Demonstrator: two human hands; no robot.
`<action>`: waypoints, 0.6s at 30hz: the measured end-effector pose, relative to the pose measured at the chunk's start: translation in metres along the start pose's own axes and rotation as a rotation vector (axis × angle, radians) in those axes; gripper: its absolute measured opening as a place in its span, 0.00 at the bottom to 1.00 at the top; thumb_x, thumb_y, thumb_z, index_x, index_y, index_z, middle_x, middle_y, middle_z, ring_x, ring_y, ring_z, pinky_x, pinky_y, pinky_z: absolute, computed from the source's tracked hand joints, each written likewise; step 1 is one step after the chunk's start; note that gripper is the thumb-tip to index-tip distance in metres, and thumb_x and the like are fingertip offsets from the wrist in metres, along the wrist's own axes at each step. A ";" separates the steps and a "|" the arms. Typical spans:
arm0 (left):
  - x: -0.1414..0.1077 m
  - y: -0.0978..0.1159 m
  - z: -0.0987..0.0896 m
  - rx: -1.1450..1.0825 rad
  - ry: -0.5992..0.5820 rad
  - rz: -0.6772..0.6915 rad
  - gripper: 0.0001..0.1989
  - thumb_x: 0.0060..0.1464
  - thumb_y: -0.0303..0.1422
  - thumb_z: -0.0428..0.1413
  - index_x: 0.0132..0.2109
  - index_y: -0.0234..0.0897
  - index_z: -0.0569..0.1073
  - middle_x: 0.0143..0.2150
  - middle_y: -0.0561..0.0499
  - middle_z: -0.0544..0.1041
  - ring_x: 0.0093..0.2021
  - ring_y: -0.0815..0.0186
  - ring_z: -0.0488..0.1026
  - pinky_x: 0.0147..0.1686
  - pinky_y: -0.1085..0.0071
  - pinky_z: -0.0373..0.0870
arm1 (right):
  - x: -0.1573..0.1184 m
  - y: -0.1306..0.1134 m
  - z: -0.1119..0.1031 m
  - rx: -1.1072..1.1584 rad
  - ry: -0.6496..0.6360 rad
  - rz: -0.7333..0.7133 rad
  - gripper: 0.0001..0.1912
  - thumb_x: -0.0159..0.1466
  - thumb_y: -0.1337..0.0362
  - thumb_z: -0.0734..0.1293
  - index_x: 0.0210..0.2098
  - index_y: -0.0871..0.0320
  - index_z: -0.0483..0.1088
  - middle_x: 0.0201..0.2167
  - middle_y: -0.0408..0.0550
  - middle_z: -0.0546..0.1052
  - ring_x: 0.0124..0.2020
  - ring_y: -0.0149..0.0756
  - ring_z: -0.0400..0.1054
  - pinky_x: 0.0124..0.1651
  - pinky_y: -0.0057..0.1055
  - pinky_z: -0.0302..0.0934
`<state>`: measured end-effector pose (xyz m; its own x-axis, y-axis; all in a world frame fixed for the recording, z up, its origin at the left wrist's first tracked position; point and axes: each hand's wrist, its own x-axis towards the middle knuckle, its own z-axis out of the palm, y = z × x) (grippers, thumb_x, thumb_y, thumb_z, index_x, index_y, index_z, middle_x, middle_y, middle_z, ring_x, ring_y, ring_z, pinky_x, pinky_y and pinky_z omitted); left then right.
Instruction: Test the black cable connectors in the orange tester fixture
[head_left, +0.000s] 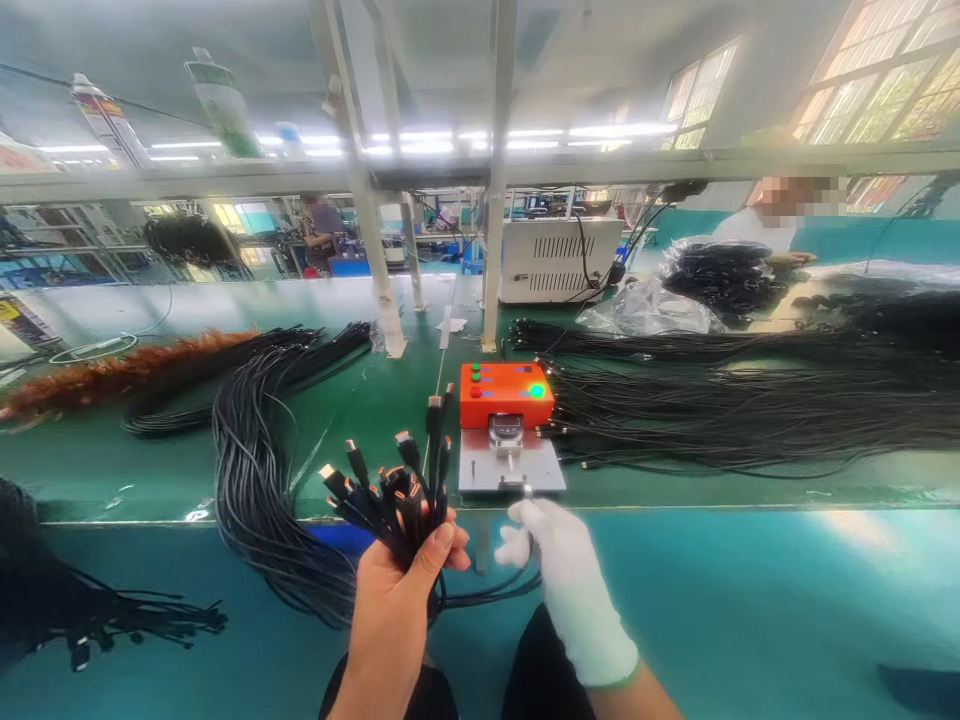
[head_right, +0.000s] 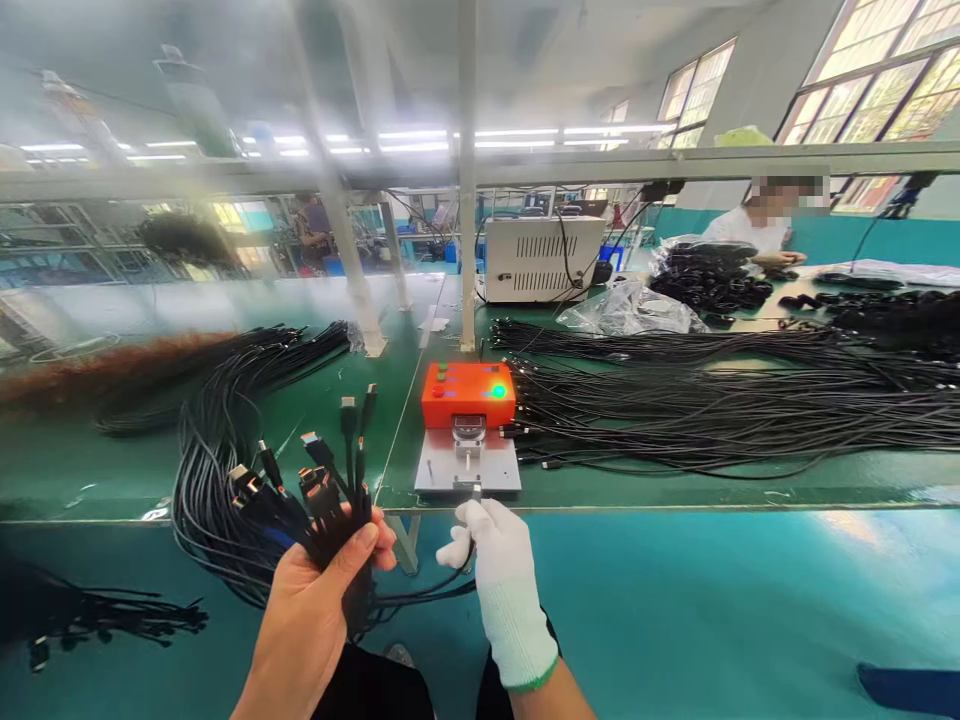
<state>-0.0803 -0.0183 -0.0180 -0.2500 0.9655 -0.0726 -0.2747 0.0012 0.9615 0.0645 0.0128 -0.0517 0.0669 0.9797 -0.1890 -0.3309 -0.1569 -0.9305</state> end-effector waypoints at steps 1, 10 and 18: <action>0.000 0.001 -0.001 0.008 -0.014 -0.005 0.07 0.49 0.35 0.62 0.35 0.36 0.77 0.28 0.54 0.78 0.26 0.70 0.71 0.32 0.74 0.68 | 0.003 0.002 -0.003 -0.014 -0.018 0.018 0.10 0.60 0.62 0.61 0.28 0.62 0.69 0.10 0.40 0.69 0.19 0.34 0.68 0.44 0.37 0.63; -0.001 0.002 0.005 0.043 0.006 -0.006 0.08 0.47 0.35 0.63 0.33 0.35 0.77 0.27 0.54 0.77 0.25 0.71 0.69 0.30 0.74 0.67 | 0.024 0.018 -0.003 -0.043 -0.071 0.050 0.11 0.59 0.60 0.62 0.29 0.62 0.69 0.11 0.41 0.71 0.19 0.35 0.69 0.35 0.34 0.63; 0.001 0.000 0.007 0.052 -0.002 -0.005 0.08 0.45 0.35 0.63 0.33 0.35 0.77 0.25 0.53 0.76 0.24 0.70 0.67 0.30 0.73 0.64 | 0.032 0.013 0.001 -0.001 -0.060 0.050 0.09 0.56 0.63 0.62 0.25 0.62 0.68 0.08 0.40 0.69 0.16 0.35 0.68 0.35 0.36 0.65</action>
<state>-0.0745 -0.0153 -0.0159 -0.2472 0.9659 -0.0767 -0.2270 0.0193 0.9737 0.0611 0.0421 -0.0693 -0.0061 0.9763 -0.2163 -0.3317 -0.2060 -0.9206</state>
